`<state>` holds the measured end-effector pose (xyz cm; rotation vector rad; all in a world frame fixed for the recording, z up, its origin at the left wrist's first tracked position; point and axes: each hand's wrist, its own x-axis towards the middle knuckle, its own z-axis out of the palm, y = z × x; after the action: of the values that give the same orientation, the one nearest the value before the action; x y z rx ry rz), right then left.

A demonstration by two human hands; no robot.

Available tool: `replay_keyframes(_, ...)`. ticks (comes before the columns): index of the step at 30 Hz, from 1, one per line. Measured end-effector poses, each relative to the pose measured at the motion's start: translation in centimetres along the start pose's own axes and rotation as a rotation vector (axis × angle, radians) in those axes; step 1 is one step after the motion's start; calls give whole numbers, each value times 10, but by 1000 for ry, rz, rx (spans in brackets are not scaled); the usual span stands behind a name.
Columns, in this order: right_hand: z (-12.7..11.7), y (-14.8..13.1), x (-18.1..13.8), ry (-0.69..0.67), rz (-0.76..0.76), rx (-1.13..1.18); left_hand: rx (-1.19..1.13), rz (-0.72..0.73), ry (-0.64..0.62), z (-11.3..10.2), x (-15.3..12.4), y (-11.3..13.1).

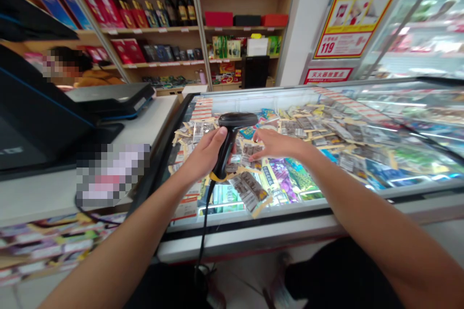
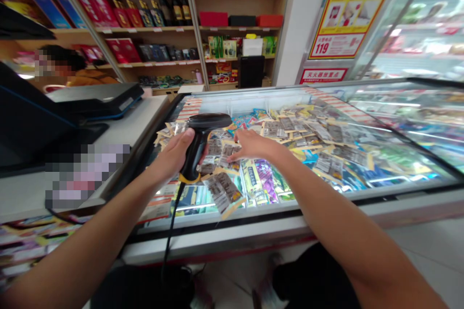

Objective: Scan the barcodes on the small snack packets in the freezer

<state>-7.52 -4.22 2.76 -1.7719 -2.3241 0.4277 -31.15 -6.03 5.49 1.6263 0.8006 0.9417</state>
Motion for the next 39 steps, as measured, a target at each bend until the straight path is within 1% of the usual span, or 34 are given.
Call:
replay_keyframes(2, -2, 4, 1, 23, -5, 75, 6, -28, 18, -1, 1, -2)
replay_keyframes(4, -7, 7, 2, 98, -12, 117, 10, -83, 40, -1, 2, -5)
replay_keyframes(7, -14, 9, 2, 234, -1, 120, -14, -154, 61, -1, 4, -8)
replay_keyframes(9, -16, 9, 1, 274, 15, 110, -31, -175, 64, -1, 5, -8)
replay_keyframes(16, -16, 8, 2, 269, 14, 84, -26, -172, 54, 0, 4, -8)
replay_keyframes(18, -18, 15, 2, 275, 13, 69, -13, -158, 45, -1, 4, -9)
replay_keyframes(20, -22, 28, 1, 247, 29, 12, -16, -147, 47, -2, 4, -9)
replay_keyframes(24, -37, 50, -8, 98, 190, -178, -29, -135, 74, -3, 4, -6)
replay_keyframes(26, -38, 48, -9, 105, 224, -208, -32, -121, 85, -3, 3, -5)
replay_keyframes(28, -31, 35, -5, 160, 122, -187, -42, -99, 92, -3, 3, -4)
replay_keyframes(30, -14, 16, 3, 195, -25, -133, -58, -75, 90, -3, 4, -4)
replay_keyframes(31, -5, 6, 8, 199, -56, -96, -64, -62, 91, -3, 4, -4)
replay_keyframes(33, 15, -12, 17, 193, -14, -60, -63, -51, 96, -3, 4, -5)
replay_keyframes(35, 29, -24, 23, 222, 63, -79, -50, -53, 105, -3, 4, -5)
replay_keyframes(37, 35, -29, 27, 250, 111, -79, -42, -59, 114, -3, 4, -5)
replay_keyframes(39, 35, -29, 29, 248, 120, -38, -41, -60, 121, -3, 4, -5)
